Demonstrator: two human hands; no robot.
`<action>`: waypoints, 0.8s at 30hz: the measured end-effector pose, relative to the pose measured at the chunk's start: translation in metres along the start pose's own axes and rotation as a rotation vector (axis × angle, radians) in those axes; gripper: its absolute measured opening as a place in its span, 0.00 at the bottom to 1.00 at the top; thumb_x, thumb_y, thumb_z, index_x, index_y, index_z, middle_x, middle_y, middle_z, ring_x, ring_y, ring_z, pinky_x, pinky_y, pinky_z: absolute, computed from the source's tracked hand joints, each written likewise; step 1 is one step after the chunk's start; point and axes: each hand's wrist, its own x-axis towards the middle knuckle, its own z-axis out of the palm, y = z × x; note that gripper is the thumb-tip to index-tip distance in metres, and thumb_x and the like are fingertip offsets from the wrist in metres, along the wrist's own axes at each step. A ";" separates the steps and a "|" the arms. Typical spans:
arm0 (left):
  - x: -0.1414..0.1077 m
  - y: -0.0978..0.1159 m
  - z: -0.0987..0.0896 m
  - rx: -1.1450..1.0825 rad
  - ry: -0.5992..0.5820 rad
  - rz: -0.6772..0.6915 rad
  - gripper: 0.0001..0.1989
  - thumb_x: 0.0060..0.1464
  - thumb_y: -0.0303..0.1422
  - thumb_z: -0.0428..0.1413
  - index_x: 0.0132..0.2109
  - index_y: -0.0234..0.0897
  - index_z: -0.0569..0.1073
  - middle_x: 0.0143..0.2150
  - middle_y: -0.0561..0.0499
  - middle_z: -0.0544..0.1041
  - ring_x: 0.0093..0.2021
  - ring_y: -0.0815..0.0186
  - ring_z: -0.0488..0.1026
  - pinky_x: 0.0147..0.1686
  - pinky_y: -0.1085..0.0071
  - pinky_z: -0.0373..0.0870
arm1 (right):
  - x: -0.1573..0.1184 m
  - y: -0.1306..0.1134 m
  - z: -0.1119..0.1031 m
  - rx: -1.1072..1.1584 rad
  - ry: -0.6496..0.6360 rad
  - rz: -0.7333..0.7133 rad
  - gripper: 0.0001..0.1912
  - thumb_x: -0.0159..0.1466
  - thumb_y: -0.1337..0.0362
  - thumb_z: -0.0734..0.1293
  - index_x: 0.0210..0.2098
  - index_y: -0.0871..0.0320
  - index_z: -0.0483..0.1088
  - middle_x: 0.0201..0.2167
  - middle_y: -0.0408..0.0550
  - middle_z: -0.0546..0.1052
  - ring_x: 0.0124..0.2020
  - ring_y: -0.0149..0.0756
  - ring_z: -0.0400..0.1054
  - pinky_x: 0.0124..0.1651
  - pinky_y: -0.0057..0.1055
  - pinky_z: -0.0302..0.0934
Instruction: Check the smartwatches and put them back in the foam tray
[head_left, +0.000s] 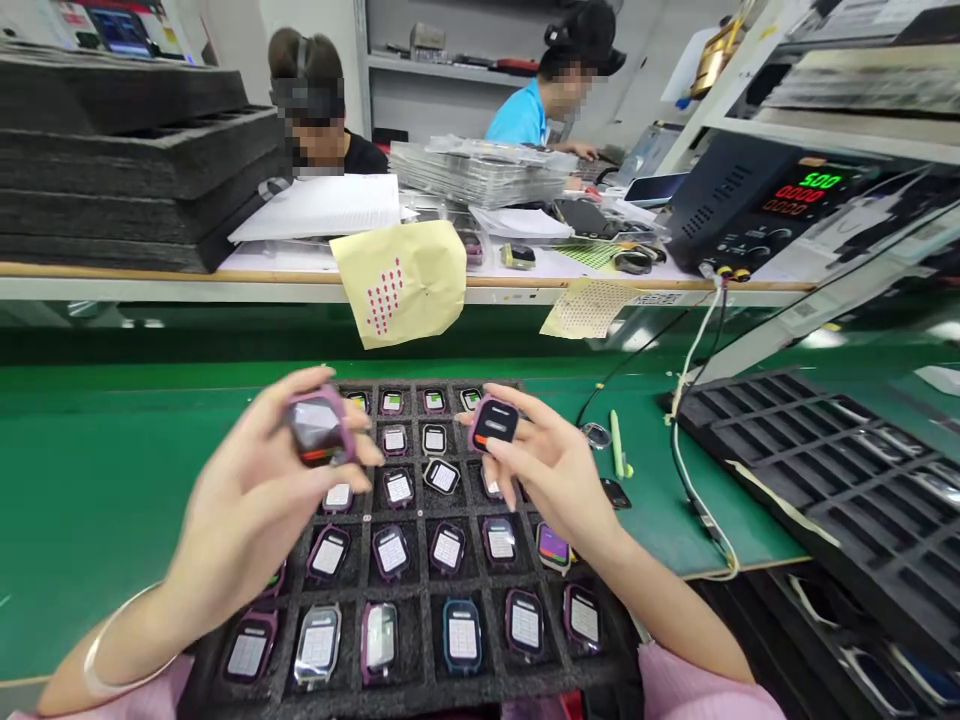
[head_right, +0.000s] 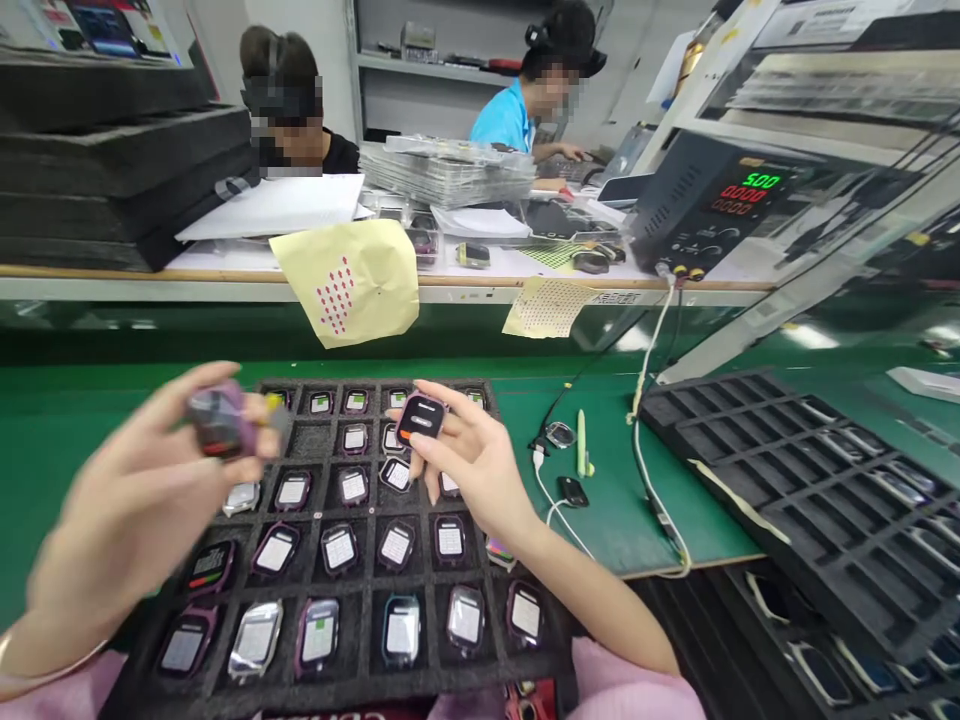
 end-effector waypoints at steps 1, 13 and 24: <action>0.009 -0.009 -0.001 0.010 -0.032 -0.033 0.26 0.52 0.25 0.62 0.57 0.40 0.66 0.47 0.46 0.74 0.42 0.63 0.75 0.38 0.71 0.75 | 0.006 0.009 -0.001 0.005 -0.017 0.020 0.26 0.60 0.64 0.71 0.57 0.55 0.64 0.47 0.57 0.76 0.24 0.30 0.69 0.16 0.23 0.61; 0.040 -0.063 -0.009 0.100 -0.205 -0.111 0.26 0.52 0.26 0.60 0.57 0.38 0.63 0.45 0.46 0.75 0.42 0.61 0.77 0.44 0.63 0.78 | 0.012 0.031 0.001 -0.065 -0.040 0.040 0.19 0.61 0.63 0.69 0.52 0.54 0.69 0.33 0.48 0.78 0.19 0.29 0.66 0.16 0.23 0.56; 0.036 -0.063 -0.009 0.161 -0.199 -0.092 0.20 0.60 0.32 0.54 0.58 0.37 0.64 0.50 0.42 0.74 0.44 0.60 0.77 0.42 0.64 0.79 | 0.007 0.029 -0.007 -0.080 -0.111 0.062 0.22 0.62 0.64 0.69 0.56 0.52 0.68 0.37 0.50 0.78 0.21 0.31 0.69 0.16 0.23 0.56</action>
